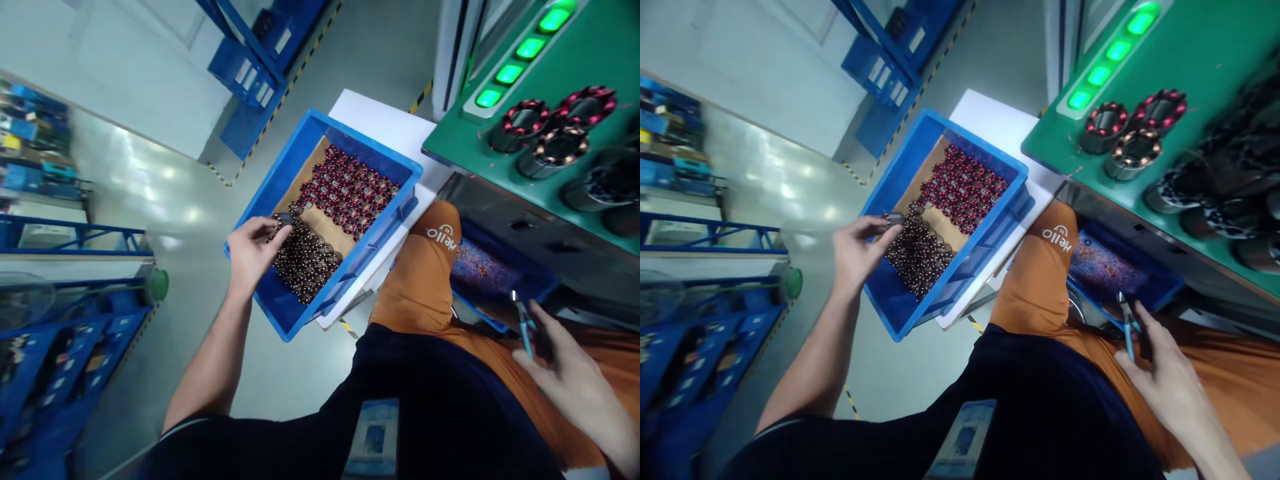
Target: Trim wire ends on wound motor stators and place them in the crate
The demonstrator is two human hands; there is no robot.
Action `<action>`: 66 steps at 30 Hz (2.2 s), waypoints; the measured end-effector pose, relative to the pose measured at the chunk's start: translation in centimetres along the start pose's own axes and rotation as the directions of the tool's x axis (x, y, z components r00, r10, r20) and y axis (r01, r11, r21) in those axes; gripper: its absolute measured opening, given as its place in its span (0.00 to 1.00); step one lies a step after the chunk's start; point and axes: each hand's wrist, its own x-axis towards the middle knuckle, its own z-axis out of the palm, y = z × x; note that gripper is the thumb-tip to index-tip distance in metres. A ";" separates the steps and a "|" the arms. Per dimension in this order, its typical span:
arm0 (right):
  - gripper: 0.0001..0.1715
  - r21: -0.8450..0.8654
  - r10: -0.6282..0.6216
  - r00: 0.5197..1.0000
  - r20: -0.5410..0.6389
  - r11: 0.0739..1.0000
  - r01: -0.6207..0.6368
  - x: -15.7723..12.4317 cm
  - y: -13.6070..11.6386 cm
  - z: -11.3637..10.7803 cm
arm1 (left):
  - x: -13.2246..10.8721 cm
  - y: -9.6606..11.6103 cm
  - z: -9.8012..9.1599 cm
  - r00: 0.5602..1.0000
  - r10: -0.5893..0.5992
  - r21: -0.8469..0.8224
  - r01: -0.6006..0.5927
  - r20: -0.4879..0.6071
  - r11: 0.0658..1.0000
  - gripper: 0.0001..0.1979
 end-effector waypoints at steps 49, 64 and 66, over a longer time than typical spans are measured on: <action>0.39 0.441 0.018 0.975 -0.220 0.894 0.083 -7.6 -7.2 -1.2 | -3.6 30.2 8.0 0.798 0.588 -0.802 -0.264 0.130 0.536 0.02; 0.41 0.478 -0.058 0.928 -0.369 0.844 0.243 -9.3 -10.5 -4.3 | -11.7 28.7 12.6 0.603 0.778 -0.688 -0.489 0.177 0.536 0.13; 0.41 0.461 -0.055 0.929 -0.365 0.857 0.231 -9.4 -10.4 -4.2 | -11.8 28.7 12.8 0.587 0.795 -0.691 -0.514 0.149 0.509 0.13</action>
